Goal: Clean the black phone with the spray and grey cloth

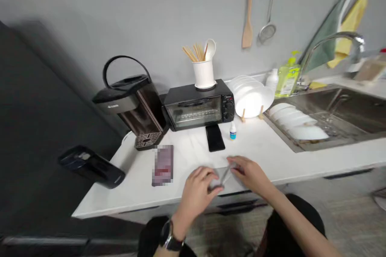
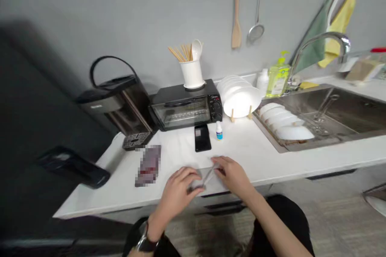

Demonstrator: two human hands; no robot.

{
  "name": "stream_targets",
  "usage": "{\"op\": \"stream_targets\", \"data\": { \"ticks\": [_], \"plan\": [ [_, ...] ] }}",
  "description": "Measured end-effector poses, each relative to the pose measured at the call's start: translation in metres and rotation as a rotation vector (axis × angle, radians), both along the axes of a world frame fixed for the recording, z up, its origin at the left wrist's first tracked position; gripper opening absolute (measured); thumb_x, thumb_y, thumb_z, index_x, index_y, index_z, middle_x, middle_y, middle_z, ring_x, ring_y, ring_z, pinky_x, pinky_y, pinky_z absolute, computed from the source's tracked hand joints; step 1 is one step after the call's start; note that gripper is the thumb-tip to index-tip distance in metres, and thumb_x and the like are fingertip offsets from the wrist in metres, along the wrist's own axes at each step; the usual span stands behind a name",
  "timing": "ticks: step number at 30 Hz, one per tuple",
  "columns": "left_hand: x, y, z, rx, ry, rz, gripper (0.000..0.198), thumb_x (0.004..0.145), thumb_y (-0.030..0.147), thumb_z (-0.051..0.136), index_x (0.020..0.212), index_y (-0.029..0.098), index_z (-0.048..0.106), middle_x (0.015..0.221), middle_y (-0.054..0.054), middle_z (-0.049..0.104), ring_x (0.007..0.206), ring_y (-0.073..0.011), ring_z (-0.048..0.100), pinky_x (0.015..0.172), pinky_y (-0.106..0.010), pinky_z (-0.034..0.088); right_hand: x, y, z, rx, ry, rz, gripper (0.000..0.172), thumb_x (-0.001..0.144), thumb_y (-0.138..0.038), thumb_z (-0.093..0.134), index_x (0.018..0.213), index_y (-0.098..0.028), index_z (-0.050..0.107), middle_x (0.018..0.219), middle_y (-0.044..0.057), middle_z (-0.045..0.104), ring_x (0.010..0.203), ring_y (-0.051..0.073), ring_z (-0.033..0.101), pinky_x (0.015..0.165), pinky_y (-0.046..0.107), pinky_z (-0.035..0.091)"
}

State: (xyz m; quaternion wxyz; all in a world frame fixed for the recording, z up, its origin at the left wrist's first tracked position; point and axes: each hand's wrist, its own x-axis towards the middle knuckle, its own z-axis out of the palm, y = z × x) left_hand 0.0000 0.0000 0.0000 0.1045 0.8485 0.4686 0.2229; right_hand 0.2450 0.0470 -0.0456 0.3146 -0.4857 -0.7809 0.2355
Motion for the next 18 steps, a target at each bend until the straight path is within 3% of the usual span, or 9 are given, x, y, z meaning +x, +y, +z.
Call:
{"op": "stream_targets", "data": {
  "ticks": [3,7,9,13,18],
  "plan": [
    [0.004,-0.002,-0.001,0.016,0.002,0.028,0.023,0.087,0.035,0.081,0.105,0.026,0.070,0.111,-0.003,0.070,0.108,-0.0264,0.064,0.093,-0.044,0.054,-0.002,-0.002,0.006,0.106,0.049,0.048,0.029,0.095,-0.017,0.061,0.121,-0.026,0.072,0.115,0.005,0.076,0.108,0.025,0.067,0.096,0.042,0.055],
    [0.007,-0.005,0.000,0.019,0.003,0.048,0.004,0.097,0.025,0.068,0.101,0.026,0.070,0.105,-0.003,0.070,0.103,-0.0241,0.064,0.090,-0.042,0.054,-0.002,-0.007,0.011,0.208,0.137,0.081,0.022,0.099,-0.020,0.060,0.110,-0.029,0.077,0.103,0.006,0.075,0.099,0.025,0.066,0.089,0.041,0.056],
    [0.009,-0.006,0.000,0.016,-0.004,0.053,0.004,0.097,0.028,0.068,0.100,0.026,0.071,0.104,-0.003,0.070,0.102,-0.0243,0.064,0.090,-0.042,0.054,0.000,-0.008,0.010,0.211,0.144,0.073,0.023,0.100,-0.021,0.059,0.112,-0.029,0.078,0.103,0.007,0.073,0.099,0.024,0.065,0.089,0.041,0.057],
    [0.014,-0.007,0.000,0.025,0.015,0.074,0.026,0.085,0.039,0.083,0.102,0.024,0.069,0.107,-0.004,0.070,0.104,-0.0277,0.064,0.088,-0.044,0.055,0.003,-0.006,0.004,0.193,0.061,0.036,0.026,0.096,-0.019,0.064,0.117,-0.028,0.075,0.117,0.008,0.070,0.110,0.026,0.064,0.098,0.043,0.055],
    [0.018,-0.008,0.002,0.028,0.035,0.096,0.007,0.096,0.030,0.071,0.098,0.024,0.068,0.103,-0.003,0.070,0.102,-0.0256,0.064,0.088,-0.042,0.053,0.002,-0.004,0.003,0.080,0.152,0.031,0.011,0.093,-0.019,0.065,0.096,-0.026,0.073,0.112,0.006,0.072,0.108,0.025,0.065,0.099,0.041,0.052]
  ]
}}
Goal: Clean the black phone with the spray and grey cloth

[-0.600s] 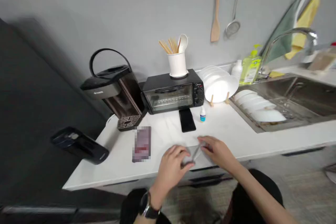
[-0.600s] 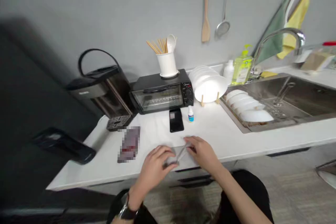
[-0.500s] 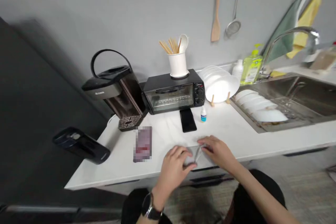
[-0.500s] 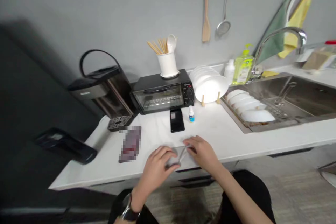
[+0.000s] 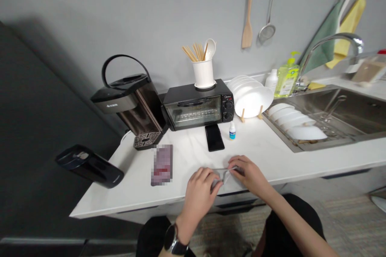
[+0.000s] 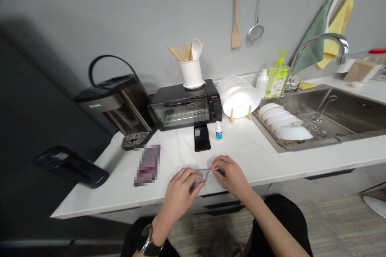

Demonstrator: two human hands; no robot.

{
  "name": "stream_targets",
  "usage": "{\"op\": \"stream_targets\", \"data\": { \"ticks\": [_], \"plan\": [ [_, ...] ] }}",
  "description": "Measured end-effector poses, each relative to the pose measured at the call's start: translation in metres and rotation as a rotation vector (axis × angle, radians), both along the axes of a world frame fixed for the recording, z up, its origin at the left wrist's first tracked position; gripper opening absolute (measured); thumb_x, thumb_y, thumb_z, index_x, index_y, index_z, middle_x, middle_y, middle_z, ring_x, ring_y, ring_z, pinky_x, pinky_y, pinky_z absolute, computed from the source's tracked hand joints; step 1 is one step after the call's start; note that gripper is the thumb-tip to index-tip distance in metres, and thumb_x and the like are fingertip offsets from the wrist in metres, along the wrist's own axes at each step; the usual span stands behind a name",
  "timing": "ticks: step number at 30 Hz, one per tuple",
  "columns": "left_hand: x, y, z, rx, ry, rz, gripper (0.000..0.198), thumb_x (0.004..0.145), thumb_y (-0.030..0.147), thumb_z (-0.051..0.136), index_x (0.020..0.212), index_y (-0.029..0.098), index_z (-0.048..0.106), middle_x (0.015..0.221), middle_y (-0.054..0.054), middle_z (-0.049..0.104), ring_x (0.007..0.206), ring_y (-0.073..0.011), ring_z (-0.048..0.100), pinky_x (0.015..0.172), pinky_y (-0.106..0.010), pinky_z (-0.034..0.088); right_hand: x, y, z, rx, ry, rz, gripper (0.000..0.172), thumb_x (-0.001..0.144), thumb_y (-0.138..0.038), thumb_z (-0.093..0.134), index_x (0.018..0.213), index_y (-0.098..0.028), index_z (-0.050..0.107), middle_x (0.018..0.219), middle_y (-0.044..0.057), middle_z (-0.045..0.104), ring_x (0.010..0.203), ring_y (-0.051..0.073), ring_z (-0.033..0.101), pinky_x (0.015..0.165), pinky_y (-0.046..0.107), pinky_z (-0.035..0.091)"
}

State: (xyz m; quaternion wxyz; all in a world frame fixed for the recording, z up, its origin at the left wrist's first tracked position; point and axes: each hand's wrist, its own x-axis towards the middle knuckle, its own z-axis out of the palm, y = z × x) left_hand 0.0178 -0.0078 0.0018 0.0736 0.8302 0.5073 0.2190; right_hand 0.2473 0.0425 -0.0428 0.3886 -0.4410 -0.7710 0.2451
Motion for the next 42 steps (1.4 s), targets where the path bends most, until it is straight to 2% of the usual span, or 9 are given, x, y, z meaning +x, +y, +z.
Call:
{"op": "stream_targets", "data": {
  "ticks": [3,9,16,21,25,29,34,39,42],
  "plan": [
    [0.001,0.000,0.001,-0.009,0.000,0.013,0.011,0.096,0.034,0.071,0.097,0.024,0.067,0.104,-0.003,0.069,0.102,-0.0254,0.063,0.089,-0.043,0.052,0.000,-0.002,0.005,-0.092,0.118,-0.026,0.005,0.094,-0.027,0.065,0.094,-0.025,0.070,0.104,0.005,0.074,0.101,0.024,0.067,0.095,0.039,0.052],
    [0.005,0.000,0.002,-0.022,0.056,0.033,0.033,0.084,0.044,0.083,0.100,0.024,0.064,0.108,-0.002,0.068,0.105,-0.0276,0.061,0.087,-0.045,0.051,0.005,-0.003,0.011,-0.183,0.202,-0.051,0.013,0.095,-0.036,0.064,0.093,-0.025,0.069,0.099,0.003,0.076,0.098,0.023,0.070,0.093,0.036,0.051],
    [0.008,-0.002,0.004,0.024,0.096,0.028,0.003,0.097,0.022,0.065,0.099,0.024,0.065,0.102,-0.002,0.067,0.100,-0.0246,0.061,0.087,-0.042,0.049,0.003,-0.001,0.001,-0.107,0.101,-0.068,0.025,0.091,-0.030,0.065,0.114,-0.027,0.073,0.104,0.004,0.075,0.101,0.025,0.067,0.094,0.039,0.051],
    [0.011,-0.004,0.001,0.028,0.056,0.021,0.011,0.094,0.031,0.072,0.099,0.024,0.065,0.104,-0.003,0.068,0.101,-0.0258,0.061,0.087,-0.043,0.048,0.002,0.000,0.002,-0.169,0.176,-0.031,0.028,0.090,-0.029,0.065,0.116,-0.025,0.073,0.098,0.003,0.072,0.092,0.022,0.067,0.088,0.036,0.052],
    [0.015,-0.004,0.001,0.032,0.035,0.025,0.006,0.097,0.018,0.062,0.094,0.023,0.061,0.098,-0.002,0.067,0.096,-0.0240,0.060,0.084,-0.041,0.047,0.002,-0.005,0.009,-0.189,0.191,0.074,0.030,0.093,-0.035,0.067,0.120,-0.024,0.071,0.096,0.003,0.070,0.088,0.020,0.067,0.082,0.032,0.054],
    [0.019,-0.005,0.008,0.032,-0.023,-0.030,0.008,0.098,0.015,0.057,0.096,0.023,0.059,0.095,-0.003,0.067,0.095,-0.0236,0.059,0.085,-0.040,0.047,0.003,-0.012,0.022,-0.101,0.141,0.150,0.031,0.101,-0.042,0.060,0.126,-0.026,0.070,0.114,0.008,0.072,0.106,0.023,0.066,0.097,0.038,0.053],
    [0.017,-0.004,0.011,0.047,-0.097,-0.099,0.012,0.103,0.020,0.051,0.101,0.023,0.062,0.097,-0.005,0.070,0.095,-0.0237,0.061,0.088,-0.042,0.046,0.003,-0.016,0.037,-0.075,0.082,0.229,0.021,0.100,-0.043,0.062,0.094,-0.026,0.073,0.109,0.007,0.074,0.108,0.025,0.065,0.100,0.042,0.050],
    [0.008,0.002,0.000,-0.010,-0.230,-0.056,0.018,0.102,0.029,0.062,0.119,0.025,0.065,0.099,-0.004,0.071,0.094,-0.0227,0.063,0.086,-0.039,0.049,0.003,-0.015,0.039,-0.222,0.143,0.183,0.025,0.103,-0.045,0.055,0.096,-0.023,0.067,0.093,0.003,0.072,0.090,0.022,0.066,0.085,0.034,0.051],
    [0.001,0.005,-0.004,-0.074,-0.303,-0.014,0.009,0.099,0.028,0.066,0.106,0.024,0.069,0.093,-0.002,0.070,0.092,-0.0218,0.063,0.085,-0.037,0.049,0.002,-0.014,0.035,-0.243,0.177,0.179,0.025,0.104,-0.044,0.055,0.093,-0.023,0.063,0.090,0.002,0.069,0.086,0.020,0.064,0.082,0.031,0.050]
  ]
}}
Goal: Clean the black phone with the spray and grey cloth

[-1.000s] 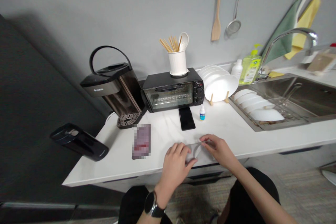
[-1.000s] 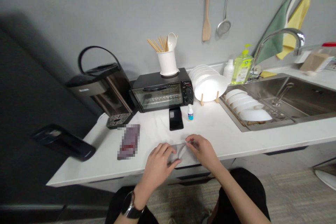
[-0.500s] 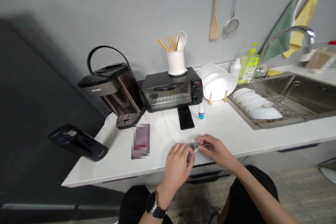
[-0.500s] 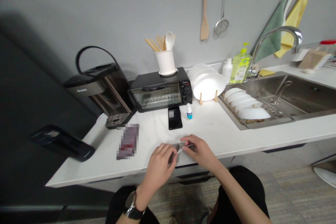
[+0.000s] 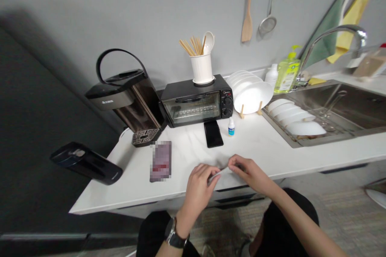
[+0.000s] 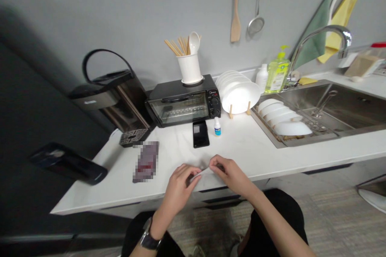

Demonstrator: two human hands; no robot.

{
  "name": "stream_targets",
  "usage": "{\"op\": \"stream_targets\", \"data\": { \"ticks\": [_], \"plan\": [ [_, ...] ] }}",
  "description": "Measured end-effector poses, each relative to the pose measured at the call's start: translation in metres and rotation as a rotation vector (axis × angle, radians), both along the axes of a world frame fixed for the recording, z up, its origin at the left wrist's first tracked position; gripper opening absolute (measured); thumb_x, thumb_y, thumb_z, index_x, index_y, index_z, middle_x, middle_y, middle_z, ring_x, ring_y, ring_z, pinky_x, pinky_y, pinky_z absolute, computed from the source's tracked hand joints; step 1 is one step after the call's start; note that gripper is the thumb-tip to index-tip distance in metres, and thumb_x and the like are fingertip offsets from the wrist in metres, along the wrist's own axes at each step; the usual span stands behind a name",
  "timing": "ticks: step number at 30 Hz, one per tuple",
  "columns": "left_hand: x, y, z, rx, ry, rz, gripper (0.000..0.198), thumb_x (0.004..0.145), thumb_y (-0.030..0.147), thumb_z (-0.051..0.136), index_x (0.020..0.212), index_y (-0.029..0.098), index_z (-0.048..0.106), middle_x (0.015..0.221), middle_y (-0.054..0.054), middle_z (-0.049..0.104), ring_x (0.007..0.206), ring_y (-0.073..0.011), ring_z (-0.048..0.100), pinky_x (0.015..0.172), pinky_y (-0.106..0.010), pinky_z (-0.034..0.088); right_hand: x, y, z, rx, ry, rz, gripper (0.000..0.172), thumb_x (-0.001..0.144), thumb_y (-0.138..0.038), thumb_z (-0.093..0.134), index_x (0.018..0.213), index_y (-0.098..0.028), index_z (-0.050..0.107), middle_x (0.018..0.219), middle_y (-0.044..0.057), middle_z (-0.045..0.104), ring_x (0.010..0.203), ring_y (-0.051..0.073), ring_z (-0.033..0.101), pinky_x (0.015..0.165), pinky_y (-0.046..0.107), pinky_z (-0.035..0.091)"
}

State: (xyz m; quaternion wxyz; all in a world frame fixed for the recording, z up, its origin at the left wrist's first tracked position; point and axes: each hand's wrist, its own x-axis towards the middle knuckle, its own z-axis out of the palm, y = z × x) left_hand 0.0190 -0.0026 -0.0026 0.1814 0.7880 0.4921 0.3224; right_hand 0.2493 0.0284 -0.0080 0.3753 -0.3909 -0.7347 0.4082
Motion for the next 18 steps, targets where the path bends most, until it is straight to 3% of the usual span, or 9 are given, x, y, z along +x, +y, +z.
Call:
{"op": "stream_targets", "data": {
  "ticks": [2,6,12,15,18],
  "plan": [
    [-0.005,0.002,0.000,-0.038,-0.081,0.017,0.005,0.098,0.025,0.065,0.098,0.024,0.070,0.093,-0.002,0.070,0.093,-0.0210,0.064,0.086,-0.035,0.050,-0.001,0.000,-0.002,0.002,0.013,-0.020,0.022,0.102,-0.043,0.057,0.095,-0.023,0.064,0.093,0.002,0.069,0.089,0.020,0.064,0.083,0.030,0.050],
    [-0.012,0.005,0.005,-0.128,-0.256,0.014,0.017,0.094,0.022,0.068,0.111,0.024,0.070,0.101,-0.003,0.070,0.097,-0.0190,0.065,0.090,-0.032,0.051,0.000,0.000,-0.004,-0.001,0.028,-0.055,0.021,0.098,-0.043,0.065,0.105,-0.024,0.067,0.097,0.003,0.070,0.092,0.021,0.065,0.082,0.031,0.052],
    [-0.010,0.025,0.007,-0.221,-0.451,0.013,0.020,0.094,0.023,0.065,0.113,0.021,0.068,0.090,-0.001,0.067,0.086,-0.0152,0.065,0.082,-0.027,0.052,-0.005,0.020,-0.006,0.066,0.039,-0.113,0.022,0.096,-0.043,0.066,0.107,-0.024,0.068,0.091,0.003,0.069,0.083,0.020,0.065,0.075,0.030,0.054],
    [-0.008,0.045,0.004,-0.169,-0.434,0.063,0.021,0.094,0.021,0.063,0.114,0.020,0.067,0.095,-0.003,0.067,0.090,-0.0162,0.067,0.082,-0.028,0.054,-0.012,0.042,-0.009,0.168,-0.055,-0.208,0.022,0.098,-0.040,0.061,0.111,-0.024,0.068,0.096,0.004,0.070,0.084,0.020,0.067,0.076,0.033,0.056],
    [-0.009,0.053,0.003,0.040,-0.331,0.216,0.032,0.095,0.018,0.060,0.126,0.023,0.063,0.119,-0.007,0.066,0.107,-0.0198,0.067,0.100,-0.038,0.054,-0.017,0.053,-0.011,0.367,-0.213,-0.358,0.024,0.101,-0.037,0.056,0.120,-0.026,0.067,0.117,0.009,0.069,0.107,0.026,0.067,0.096,0.043,0.055]
  ]
}}
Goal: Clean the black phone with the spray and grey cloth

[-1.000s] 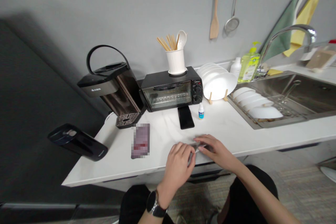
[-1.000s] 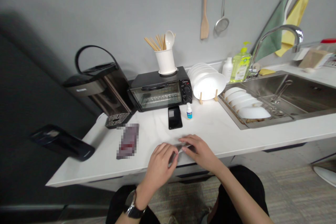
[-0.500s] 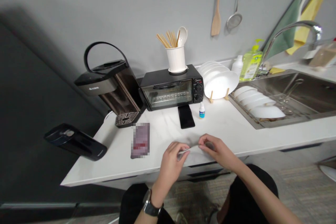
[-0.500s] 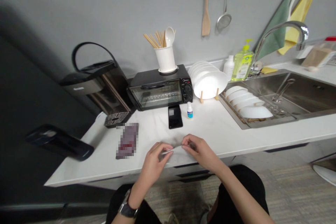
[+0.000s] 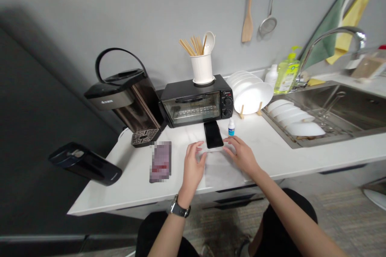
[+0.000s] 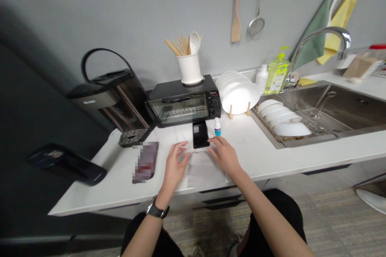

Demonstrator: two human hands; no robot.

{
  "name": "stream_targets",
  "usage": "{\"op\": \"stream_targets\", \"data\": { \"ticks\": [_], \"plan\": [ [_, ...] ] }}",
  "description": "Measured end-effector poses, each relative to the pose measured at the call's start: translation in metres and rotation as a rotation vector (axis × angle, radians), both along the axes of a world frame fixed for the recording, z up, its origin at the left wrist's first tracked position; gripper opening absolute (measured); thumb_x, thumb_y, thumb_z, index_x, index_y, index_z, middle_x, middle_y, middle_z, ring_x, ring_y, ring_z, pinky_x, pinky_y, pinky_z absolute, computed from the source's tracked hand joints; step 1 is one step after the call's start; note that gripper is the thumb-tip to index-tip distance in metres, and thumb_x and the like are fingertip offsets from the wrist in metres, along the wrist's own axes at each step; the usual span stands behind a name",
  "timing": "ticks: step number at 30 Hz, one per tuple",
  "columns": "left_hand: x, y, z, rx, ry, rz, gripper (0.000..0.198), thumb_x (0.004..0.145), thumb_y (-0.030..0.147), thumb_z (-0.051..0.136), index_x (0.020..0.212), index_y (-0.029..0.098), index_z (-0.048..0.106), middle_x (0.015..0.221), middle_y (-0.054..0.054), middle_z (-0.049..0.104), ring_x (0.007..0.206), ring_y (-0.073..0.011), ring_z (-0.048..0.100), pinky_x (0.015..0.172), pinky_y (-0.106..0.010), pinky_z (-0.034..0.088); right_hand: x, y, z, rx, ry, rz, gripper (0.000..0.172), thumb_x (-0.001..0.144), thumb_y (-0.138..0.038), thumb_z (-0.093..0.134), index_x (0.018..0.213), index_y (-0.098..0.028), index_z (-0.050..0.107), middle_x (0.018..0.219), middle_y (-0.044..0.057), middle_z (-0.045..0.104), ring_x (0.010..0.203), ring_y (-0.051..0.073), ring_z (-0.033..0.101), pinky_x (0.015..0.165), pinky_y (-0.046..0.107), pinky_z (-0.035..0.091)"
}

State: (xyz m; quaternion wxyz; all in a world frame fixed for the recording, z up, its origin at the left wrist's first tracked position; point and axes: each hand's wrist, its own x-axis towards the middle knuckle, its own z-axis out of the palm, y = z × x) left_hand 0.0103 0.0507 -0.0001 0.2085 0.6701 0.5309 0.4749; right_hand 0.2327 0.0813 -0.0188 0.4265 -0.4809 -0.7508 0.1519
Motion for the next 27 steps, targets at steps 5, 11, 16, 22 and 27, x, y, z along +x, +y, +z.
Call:
{"op": "stream_targets", "data": {
  "ticks": [5,11,16,22,27],
  "plan": [
    [-0.007,-0.022,-0.004,0.094,0.377,-0.169,0.031,0.105,0.021,0.049,0.131,0.028,0.065,0.139,-0.006,0.064,0.133,-0.0211,0.059,0.117,-0.043,0.047,0.005,-0.024,-0.010,0.104,-0.190,0.072,0.029,0.104,-0.030,0.053,0.129,-0.028,0.067,0.129,0.010,0.069,0.119,0.029,0.065,0.104,0.048,0.053],
    [-0.016,-0.038,-0.012,0.061,0.692,-0.312,0.046,0.104,0.032,0.056,0.150,0.028,0.053,0.158,-0.007,0.054,0.147,-0.0246,0.050,0.123,-0.051,0.042,0.015,-0.049,-0.018,0.065,-0.358,0.118,0.039,0.101,-0.030,0.060,0.140,-0.027,0.063,0.142,0.012,0.065,0.126,0.033,0.063,0.111,0.056,0.049],
    [-0.018,-0.032,-0.004,0.056,0.763,-0.322,0.064,0.100,0.047,0.061,0.159,0.030,0.040,0.165,-0.011,0.044,0.152,-0.0282,0.043,0.125,-0.057,0.035,0.016,-0.045,-0.016,0.064,-0.373,0.168,0.045,0.103,-0.034,0.058,0.148,-0.028,0.057,0.149,0.011,0.060,0.135,0.032,0.058,0.118,0.059,0.042],
    [-0.023,-0.023,-0.004,0.025,0.820,-0.346,0.069,0.100,0.056,0.057,0.161,0.033,0.035,0.166,-0.011,0.041,0.154,-0.0292,0.039,0.123,-0.059,0.036,0.018,-0.041,-0.015,0.028,-0.352,0.194,0.046,0.101,-0.036,0.060,0.146,-0.027,0.058,0.150,0.013,0.060,0.137,0.033,0.056,0.120,0.063,0.038],
    [-0.024,-0.025,-0.002,0.002,0.837,-0.357,0.073,0.101,0.057,0.055,0.164,0.035,0.026,0.172,-0.010,0.029,0.158,-0.0291,0.031,0.126,-0.060,0.030,0.025,-0.029,-0.015,-0.041,-0.150,0.161,0.038,0.100,-0.040,0.061,0.137,-0.029,0.063,0.142,0.009,0.064,0.131,0.028,0.061,0.117,0.050,0.045]
  ]
}}
